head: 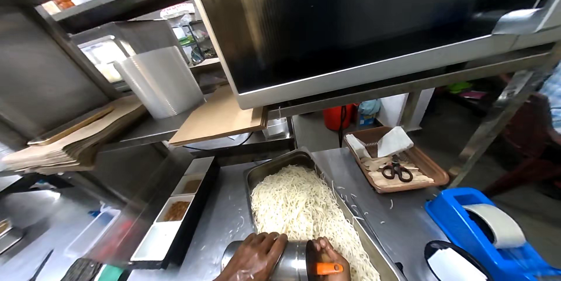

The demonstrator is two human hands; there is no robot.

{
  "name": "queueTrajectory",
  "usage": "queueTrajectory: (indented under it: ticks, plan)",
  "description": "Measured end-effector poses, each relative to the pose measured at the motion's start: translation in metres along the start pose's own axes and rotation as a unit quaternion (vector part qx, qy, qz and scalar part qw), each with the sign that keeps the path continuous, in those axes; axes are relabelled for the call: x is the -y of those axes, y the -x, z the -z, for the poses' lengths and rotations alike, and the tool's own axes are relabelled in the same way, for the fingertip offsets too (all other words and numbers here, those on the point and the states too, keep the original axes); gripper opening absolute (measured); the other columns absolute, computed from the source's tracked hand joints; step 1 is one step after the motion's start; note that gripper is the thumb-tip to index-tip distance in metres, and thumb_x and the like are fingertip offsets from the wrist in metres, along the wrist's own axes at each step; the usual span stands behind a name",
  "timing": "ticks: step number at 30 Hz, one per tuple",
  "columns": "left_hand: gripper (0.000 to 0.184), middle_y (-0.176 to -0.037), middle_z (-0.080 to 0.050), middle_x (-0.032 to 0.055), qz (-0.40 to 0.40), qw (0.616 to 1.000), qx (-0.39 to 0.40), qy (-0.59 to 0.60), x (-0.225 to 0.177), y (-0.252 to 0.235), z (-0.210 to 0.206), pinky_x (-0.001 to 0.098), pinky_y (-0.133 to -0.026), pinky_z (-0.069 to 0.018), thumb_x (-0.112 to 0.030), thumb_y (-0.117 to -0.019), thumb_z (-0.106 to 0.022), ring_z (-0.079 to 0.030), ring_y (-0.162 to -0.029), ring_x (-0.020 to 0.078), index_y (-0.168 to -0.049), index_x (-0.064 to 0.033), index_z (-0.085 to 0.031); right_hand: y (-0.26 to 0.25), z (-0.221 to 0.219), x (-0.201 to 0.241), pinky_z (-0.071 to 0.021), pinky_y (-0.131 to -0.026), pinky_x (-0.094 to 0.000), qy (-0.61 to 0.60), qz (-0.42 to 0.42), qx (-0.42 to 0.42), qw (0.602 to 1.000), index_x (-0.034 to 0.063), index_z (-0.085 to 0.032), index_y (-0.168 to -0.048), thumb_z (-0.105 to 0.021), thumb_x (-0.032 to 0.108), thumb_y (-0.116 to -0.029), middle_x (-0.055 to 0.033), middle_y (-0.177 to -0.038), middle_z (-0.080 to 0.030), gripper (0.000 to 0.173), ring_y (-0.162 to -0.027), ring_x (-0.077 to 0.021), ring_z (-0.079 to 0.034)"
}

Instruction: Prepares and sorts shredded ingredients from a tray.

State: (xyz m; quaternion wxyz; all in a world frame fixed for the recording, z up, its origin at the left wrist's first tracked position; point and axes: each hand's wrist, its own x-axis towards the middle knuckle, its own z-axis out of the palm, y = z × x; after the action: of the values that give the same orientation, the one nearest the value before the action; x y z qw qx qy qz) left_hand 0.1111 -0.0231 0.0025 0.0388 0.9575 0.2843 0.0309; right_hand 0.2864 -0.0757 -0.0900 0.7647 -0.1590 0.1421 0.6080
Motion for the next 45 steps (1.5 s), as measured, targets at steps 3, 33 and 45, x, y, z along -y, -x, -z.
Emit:
queueTrajectory:
  ticks: [3,33,45]
  plan:
    - [0.084,-0.125,-0.069,0.0173,-0.004,1.0,-0.003,-0.009,0.001,0.0,-0.001,0.0537,-0.088,-0.0578,-0.044,-0.0694,-0.088,-0.069,-0.109,0.0367,-0.137,-0.0065,-0.056,0.0,0.001,0.0,-0.0534,-0.054,-0.0218,-0.001,0.002,0.008,1.0,0.0135,-0.055,-0.074,-0.021,0.025,-0.1094,0.0007,-0.064,-0.061,0.05,-0.057,-0.0087,-0.063]
    - [0.118,-0.128,-0.063,0.028,0.433,0.726,-0.44,0.303,0.098,0.123,-0.128,0.0363,-0.103,-0.052,-0.043,-0.0571,-0.091,-0.065,-0.117,0.023,-0.143,0.0169,-0.037,-0.048,-0.095,-0.011,-0.0497,-0.05,-0.0261,0.349,-0.08,-0.052,0.932,0.0119,-0.052,-0.085,-0.031,0.022,-0.1091,0.0001,-0.065,-0.056,0.034,-0.052,-0.0111,-0.054]
    - [0.121,-0.134,-0.058,0.0328,0.455,0.708,-0.437,0.317,0.121,0.119,-0.166,0.0413,-0.11,-0.047,-0.045,-0.0592,-0.09,-0.061,-0.125,0.0317,-0.146,0.0179,-0.033,0.008,-0.011,0.045,-0.0489,-0.048,-0.0245,0.36,-0.042,-0.181,0.914,0.0146,-0.054,-0.079,-0.035,0.023,-0.1082,0.0022,-0.062,-0.055,0.036,-0.049,-0.0088,-0.053]
